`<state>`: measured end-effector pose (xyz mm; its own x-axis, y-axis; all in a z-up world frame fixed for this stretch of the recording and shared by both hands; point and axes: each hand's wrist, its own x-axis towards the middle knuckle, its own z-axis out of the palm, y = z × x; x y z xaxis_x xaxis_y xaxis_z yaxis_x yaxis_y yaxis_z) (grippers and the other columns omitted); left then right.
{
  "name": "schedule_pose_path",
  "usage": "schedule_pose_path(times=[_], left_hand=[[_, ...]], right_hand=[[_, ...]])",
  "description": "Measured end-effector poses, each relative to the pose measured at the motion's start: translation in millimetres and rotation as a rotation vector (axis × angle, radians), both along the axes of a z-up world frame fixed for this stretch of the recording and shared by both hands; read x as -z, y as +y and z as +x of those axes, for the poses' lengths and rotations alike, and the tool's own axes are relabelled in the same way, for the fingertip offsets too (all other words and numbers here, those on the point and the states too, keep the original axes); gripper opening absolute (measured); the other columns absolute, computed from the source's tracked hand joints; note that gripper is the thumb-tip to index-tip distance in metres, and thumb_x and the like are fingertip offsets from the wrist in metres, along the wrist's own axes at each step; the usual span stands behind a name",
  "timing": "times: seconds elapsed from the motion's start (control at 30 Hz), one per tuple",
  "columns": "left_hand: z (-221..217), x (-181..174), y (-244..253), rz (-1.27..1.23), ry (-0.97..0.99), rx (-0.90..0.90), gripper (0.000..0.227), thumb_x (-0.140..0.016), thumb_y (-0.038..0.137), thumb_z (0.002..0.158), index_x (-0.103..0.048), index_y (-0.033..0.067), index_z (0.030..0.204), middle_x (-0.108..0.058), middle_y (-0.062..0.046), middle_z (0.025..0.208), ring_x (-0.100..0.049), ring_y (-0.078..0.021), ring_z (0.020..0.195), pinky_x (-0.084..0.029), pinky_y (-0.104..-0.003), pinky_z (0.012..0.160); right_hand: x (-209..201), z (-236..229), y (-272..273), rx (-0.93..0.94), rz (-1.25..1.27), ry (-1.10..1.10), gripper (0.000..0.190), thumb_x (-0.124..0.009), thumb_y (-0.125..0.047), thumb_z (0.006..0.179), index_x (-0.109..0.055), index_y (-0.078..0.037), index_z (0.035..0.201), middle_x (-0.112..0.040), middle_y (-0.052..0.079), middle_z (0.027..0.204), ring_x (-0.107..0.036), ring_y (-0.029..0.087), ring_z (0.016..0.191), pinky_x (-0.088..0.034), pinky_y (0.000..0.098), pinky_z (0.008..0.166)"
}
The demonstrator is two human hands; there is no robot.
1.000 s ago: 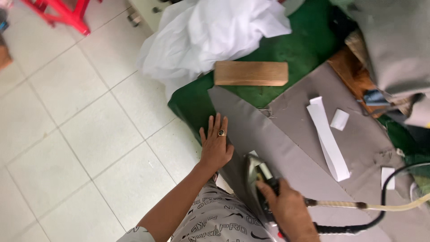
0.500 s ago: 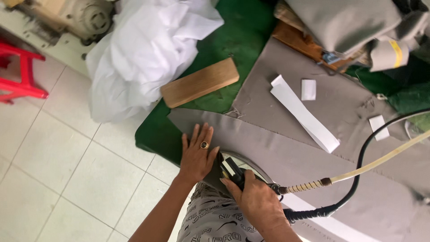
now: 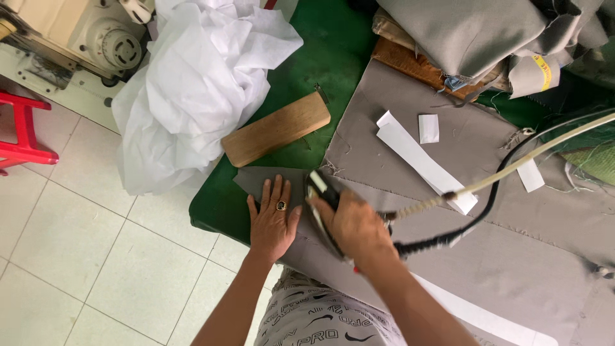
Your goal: The person irons a large piece of gray fabric on a green worktable using a steam iron. They smooth the fabric with their left hand while moving the iron with their right hand, then place and press a white strip onto the fabric.
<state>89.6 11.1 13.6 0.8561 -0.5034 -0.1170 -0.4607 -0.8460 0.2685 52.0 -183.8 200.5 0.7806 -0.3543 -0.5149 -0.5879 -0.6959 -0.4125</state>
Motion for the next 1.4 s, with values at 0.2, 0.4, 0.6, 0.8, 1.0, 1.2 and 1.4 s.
schedule_pose_path(times=[0.2, 0.4, 0.6, 0.8, 1.0, 1.2, 1.4], left_hand=[[-2, -1, 0, 0.013, -0.066, 0.013, 0.069, -0.034, 0.057, 0.107, -0.024, 0.0194, 0.165, -0.014, -0.008, 0.174, -0.014, -0.0326, 0.159, -0.015, -0.068, 0.118], [-2, -7, -1, -0.042, -0.055, 0.004, 0.068, -0.035, 0.056, 0.108, -0.028, 0.0171, 0.163, -0.021, -0.011, 0.172, -0.019, -0.0355, 0.157, -0.016, -0.070, 0.117], [-2, -1, -1, -0.022, -0.056, 0.001, 0.069, -0.035, 0.057, 0.107, -0.029, 0.0177, 0.164, -0.018, -0.008, 0.174, -0.015, -0.0326, 0.159, -0.015, -0.069, 0.119], [-3, -7, -3, -0.070, -0.063, 0.004, 0.068, -0.036, 0.055, 0.108, -0.030, 0.0153, 0.163, -0.022, -0.012, 0.172, -0.018, -0.0359, 0.158, -0.012, -0.070, 0.118], [-4, -10, -4, -0.078, -0.091, -0.006, 0.068, -0.036, 0.054, 0.107, -0.030, 0.0157, 0.162, -0.024, -0.006, 0.172, -0.017, -0.0313, 0.159, -0.015, -0.070, 0.120], [-21, -21, -4, -0.288, -0.178, 0.038, 0.060, -0.043, 0.044, 0.109, -0.039, 0.0105, 0.158, -0.035, -0.014, 0.167, -0.027, -0.0411, 0.156, -0.021, -0.074, 0.117], [-27, -17, 7, -0.151, -0.088, 0.058, 0.067, -0.029, 0.055, 0.108, -0.028, 0.0183, 0.164, -0.027, -0.006, 0.171, -0.019, -0.0334, 0.160, -0.018, -0.070, 0.119]], right_hand=[[27, 34, -30, 0.075, -0.143, 0.054, 0.066, -0.053, -0.077, 0.092, -0.065, -0.015, 0.111, -0.076, 0.017, 0.100, -0.076, 0.037, 0.096, -0.063, 0.0498, 0.078], [29, -2, -55, 0.227, -0.045, 0.017, 0.079, -0.054, -0.082, 0.092, -0.068, -0.009, 0.116, -0.074, 0.022, 0.102, -0.074, 0.043, 0.101, -0.061, 0.0549, 0.079], [56, -60, -99, 0.288, -0.130, 0.150, 0.075, -0.057, -0.082, 0.090, -0.071, -0.013, 0.116, -0.077, 0.018, 0.101, -0.074, 0.040, 0.102, -0.060, 0.0523, 0.084], [46, -113, -140, 0.380, -0.187, 0.073, 0.068, -0.061, -0.074, 0.098, -0.074, -0.009, 0.115, -0.078, 0.021, 0.097, -0.076, 0.040, 0.098, -0.061, 0.0522, 0.080], [4, -146, -119, 0.473, 0.035, 0.321, 0.077, -0.047, -0.071, 0.093, -0.066, 0.002, 0.107, -0.077, 0.028, 0.100, -0.073, 0.043, 0.095, -0.054, 0.0494, 0.083], [-1, -140, -56, 0.221, 0.097, 0.426, 0.058, -0.066, -0.067, 0.086, -0.063, -0.017, 0.117, -0.078, 0.022, 0.108, -0.076, 0.037, 0.104, -0.056, 0.0438, 0.093], [-15, -87, -13, -0.141, 0.143, 0.562, 0.075, -0.042, -0.079, 0.095, -0.044, -0.015, 0.133, -0.071, 0.018, 0.119, -0.068, 0.040, 0.114, -0.054, 0.0533, 0.098]])
